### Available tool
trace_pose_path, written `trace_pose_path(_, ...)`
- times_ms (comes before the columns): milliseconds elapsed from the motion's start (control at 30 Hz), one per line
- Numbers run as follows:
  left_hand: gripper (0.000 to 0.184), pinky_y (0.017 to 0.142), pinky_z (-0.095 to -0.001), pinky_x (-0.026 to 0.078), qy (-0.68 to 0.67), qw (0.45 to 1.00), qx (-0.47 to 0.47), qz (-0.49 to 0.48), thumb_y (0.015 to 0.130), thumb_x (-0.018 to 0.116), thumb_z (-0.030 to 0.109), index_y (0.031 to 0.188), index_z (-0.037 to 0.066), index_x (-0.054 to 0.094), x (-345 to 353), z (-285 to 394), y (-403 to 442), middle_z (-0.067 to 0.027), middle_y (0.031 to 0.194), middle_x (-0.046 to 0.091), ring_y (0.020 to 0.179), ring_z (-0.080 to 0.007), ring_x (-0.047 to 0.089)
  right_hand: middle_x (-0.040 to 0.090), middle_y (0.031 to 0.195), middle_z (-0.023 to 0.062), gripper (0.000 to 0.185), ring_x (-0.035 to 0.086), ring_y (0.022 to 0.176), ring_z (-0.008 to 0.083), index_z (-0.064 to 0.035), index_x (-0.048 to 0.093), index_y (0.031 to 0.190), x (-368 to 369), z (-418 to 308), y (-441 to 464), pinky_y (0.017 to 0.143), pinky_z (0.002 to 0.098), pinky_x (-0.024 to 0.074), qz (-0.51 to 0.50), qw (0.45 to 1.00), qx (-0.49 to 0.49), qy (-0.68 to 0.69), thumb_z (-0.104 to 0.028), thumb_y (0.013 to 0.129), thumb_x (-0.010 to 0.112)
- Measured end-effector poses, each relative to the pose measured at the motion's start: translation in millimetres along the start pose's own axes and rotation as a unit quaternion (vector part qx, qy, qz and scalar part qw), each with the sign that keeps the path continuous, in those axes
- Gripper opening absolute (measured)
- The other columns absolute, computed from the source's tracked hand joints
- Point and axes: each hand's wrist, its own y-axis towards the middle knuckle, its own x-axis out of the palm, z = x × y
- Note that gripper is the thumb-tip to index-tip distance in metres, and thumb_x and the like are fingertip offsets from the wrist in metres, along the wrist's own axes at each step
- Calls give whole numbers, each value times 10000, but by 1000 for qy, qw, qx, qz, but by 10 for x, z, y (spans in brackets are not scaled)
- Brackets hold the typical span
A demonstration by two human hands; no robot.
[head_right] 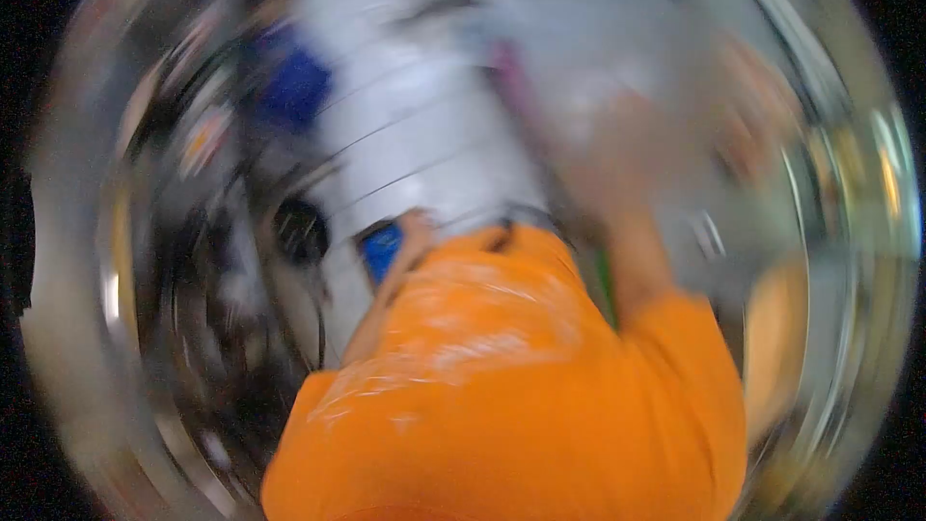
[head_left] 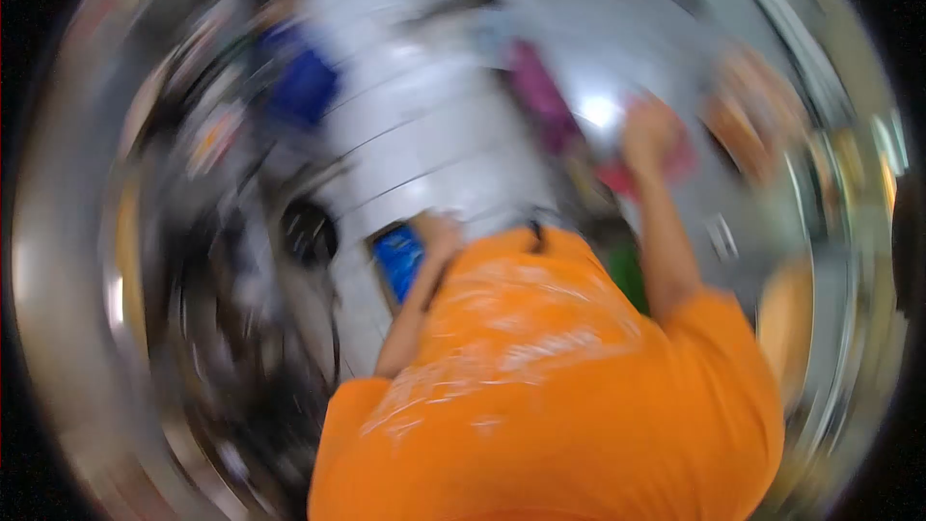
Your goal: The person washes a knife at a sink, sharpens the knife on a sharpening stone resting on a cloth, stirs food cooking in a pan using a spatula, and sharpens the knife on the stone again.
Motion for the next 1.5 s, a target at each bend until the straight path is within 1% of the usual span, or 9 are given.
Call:
trace_pose_path(67,363,881,-491,529,-492,803,-303,-147,969,614,294,1211,33,684,-826,368,-462,-227,1072,706,1045,-337,663,741,962,191,276,716,901,351,-29,721,1143,30,-969,-97,797,451,549,67,969,-175,164,-265,1016,658)
trace_pose_path(267,392,857,-377,537,-495,765,-410,38,1044,542,335,1214,-2,647,-1243,451,-1968,-111,1080,698,971,-215,666,704,848,166,226,656,733,255,8,695,1000,-271,-3573,-892,702,367,513,-17,746,-510,428,-204,1049,634)
trace_pose_path(467,366,725,-309,518,-632,469,-570,237,1062,562,370,1240,59,634,-1621,743,-3073,-51,1028,698,874,-122,655,711,1012,143,274,689,854,330,-64,666,1094,-1275,-5246,-2106,752,457,548,-94,546,-725,409,-319,998,695)
trace_pose_path(600,356,776,-318,543,-583,481,-573,315,1094,512,342,1302,67,599,-2128,732,-3034,-74,1087,696,918,-163,674,741,1011,234,897,760,898,396,21,405,1427,-1398,-5719,-3309,760,484,614,-217,553,-804,14,-556,857,787)
trace_pose_path(867,357,847,-329,558,-575,441,-562,398,1110,505,331,1292,39,599,-1866,381,-2230,-96,1067,685,924,-179,663,722,825,224,230,744,757,418,-15,583,1192,-1220,-6570,-2362,643,530,601,-130,423,-894,75,-134,1004,525)
trace_pose_path(1133,323,683,-469,564,-264,754,-594,96,983,517,192,946,-69,704,-217,847,-1863,-256,816,699,781,-329,727,722,999,257,309,707,877,476,-62,547,1246,-2540,-6811,-807,750,547,561,-251,360,-865,244,-54,957,657)
trace_pose_path(1300,349,652,-478,564,-349,675,-648,46,974,535,244,998,-61,705,-185,1006,-1420,-242,808,714,736,-335,726,764,1037,169,308,738,782,379,-75,618,1235,-3037,-7440,-222,710,449,569,-47,252,-926,278,-83,942,710)
trace_pose_path(1400,372,633,-483,563,-367,616,-691,89,968,546,275,1029,-56,705,-195,861,-1301,-234,804,724,709,-339,725,762,965,157,227,712,789,272,-73,699,1154,-3735,-7723,-189,742,414,549,-127,491,-861,46,-134,937,728)
trace_pose_path(1500,440,690,-481,576,-419,393,-775,265,945,577,344,1100,-49,697,-318,720,-1166,-240,869,745,767,-354,738,750,895,152,180,714,687,232,-25,726,1077,-3680,-8380,51,643,381,549,46,319,-945,52,-122,925,730)
